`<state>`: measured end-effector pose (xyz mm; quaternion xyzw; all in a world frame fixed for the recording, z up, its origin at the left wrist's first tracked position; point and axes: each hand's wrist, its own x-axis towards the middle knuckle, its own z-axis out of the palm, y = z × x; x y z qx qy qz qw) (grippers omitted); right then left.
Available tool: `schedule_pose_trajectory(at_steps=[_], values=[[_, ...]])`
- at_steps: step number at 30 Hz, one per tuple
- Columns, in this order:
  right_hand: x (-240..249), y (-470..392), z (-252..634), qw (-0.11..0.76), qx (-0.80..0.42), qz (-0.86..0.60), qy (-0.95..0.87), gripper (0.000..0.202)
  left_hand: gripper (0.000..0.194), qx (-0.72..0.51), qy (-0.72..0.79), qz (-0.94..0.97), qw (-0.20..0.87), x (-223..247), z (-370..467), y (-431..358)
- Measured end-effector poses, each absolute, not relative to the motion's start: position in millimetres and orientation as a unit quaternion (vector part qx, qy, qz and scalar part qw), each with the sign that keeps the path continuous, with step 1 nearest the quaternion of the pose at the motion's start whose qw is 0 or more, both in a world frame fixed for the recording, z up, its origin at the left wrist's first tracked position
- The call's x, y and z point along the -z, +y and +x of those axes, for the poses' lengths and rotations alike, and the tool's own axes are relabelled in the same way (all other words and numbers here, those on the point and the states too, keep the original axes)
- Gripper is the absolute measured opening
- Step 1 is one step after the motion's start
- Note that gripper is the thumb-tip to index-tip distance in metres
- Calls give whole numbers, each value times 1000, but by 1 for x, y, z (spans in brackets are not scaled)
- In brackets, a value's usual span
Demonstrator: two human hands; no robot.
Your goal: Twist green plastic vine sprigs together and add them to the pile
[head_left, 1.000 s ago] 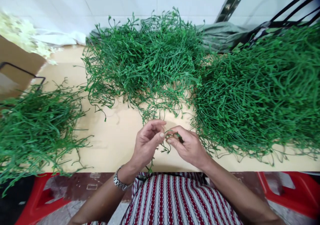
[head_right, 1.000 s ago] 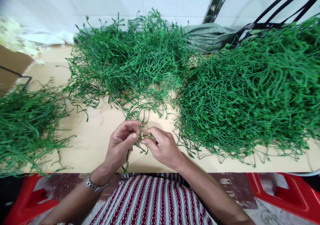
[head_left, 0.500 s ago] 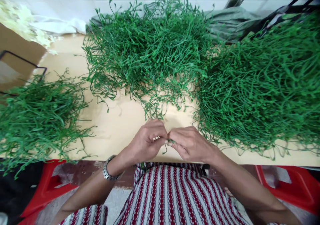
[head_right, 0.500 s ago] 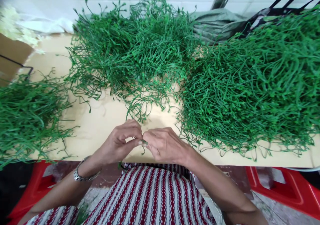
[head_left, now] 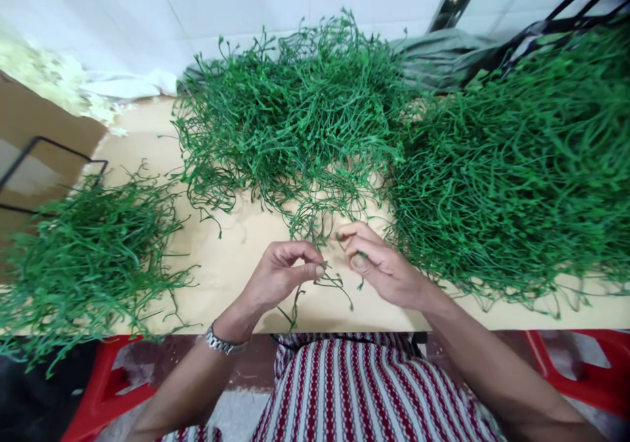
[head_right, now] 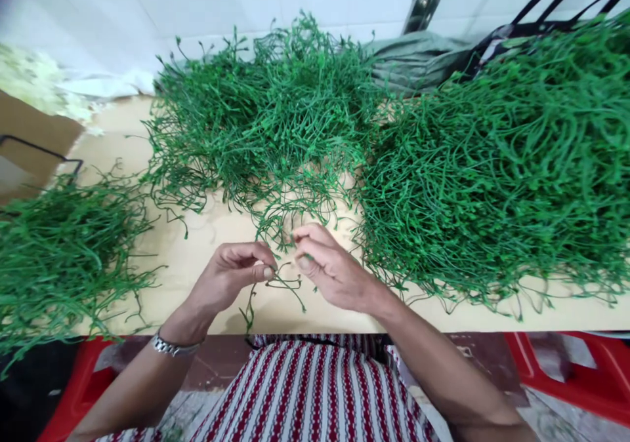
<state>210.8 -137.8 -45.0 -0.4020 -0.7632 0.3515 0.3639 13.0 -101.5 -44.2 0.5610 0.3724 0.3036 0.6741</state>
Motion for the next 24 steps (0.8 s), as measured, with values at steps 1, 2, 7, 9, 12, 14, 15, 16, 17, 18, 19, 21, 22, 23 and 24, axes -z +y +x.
schedule_pose_trajectory(at_steps=[1, 2, 7, 9, 12, 14, 15, 16, 17, 18, 19, 21, 22, 23, 24], values=[[45, -139, 207, 362, -344, -410, -764, 25, 11, -298, 376, 548, 686, 45, 14, -101], [45, -141, 204, 360, -335, -417, -764, 23, 11, -292, 379, 538, 694, 44, 16, -101], [51, -149, 196, 387, -371, -443, -719, 17, 6, -282, 390, 550, 683, 39, 19, -102], [55, -151, 192, 393, -401, -465, -685, 18, 2, -287, 388, 575, 661, 38, 22, -105], [61, -154, 185, 396, -444, -488, -639, 20, 2, -294, 399, 580, 646, 40, 28, -112], [64, -155, 182, 398, -479, -496, -605, 22, 4, -305, 412, 583, 630, 43, 32, -116], [65, -156, 182, 396, -498, -498, -589, 24, 5, -310, 415, 594, 616, 44, 34, -118], [65, -156, 183, 394, -517, -497, -575, 25, 5, -313, 415, 608, 600, 45, 35, -119], [66, -157, 183, 392, -534, -495, -562, 27, 6, -313, 413, 624, 585, 46, 37, -120], [67, -157, 184, 391, -548, -493, -551, 29, 7, -311, 410, 639, 572, 47, 38, -121], [67, -157, 186, 392, -558, -490, -543, 30, 8, -310, 409, 651, 559, 47, 39, -122], [69, -158, 187, 393, -567, -485, -538, 33, 9, -311, 411, 667, 538, 49, 42, -124], [70, -159, 188, 393, -570, -481, -538, 34, 9, -313, 415, 670, 530, 49, 43, -125], [71, -159, 189, 392, -574, -475, -540, 35, 9, -316, 421, 671, 523, 50, 44, -126], [72, -160, 189, 390, -579, -468, -542, 35, 9, -321, 427, 667, 519, 51, 45, -127]])
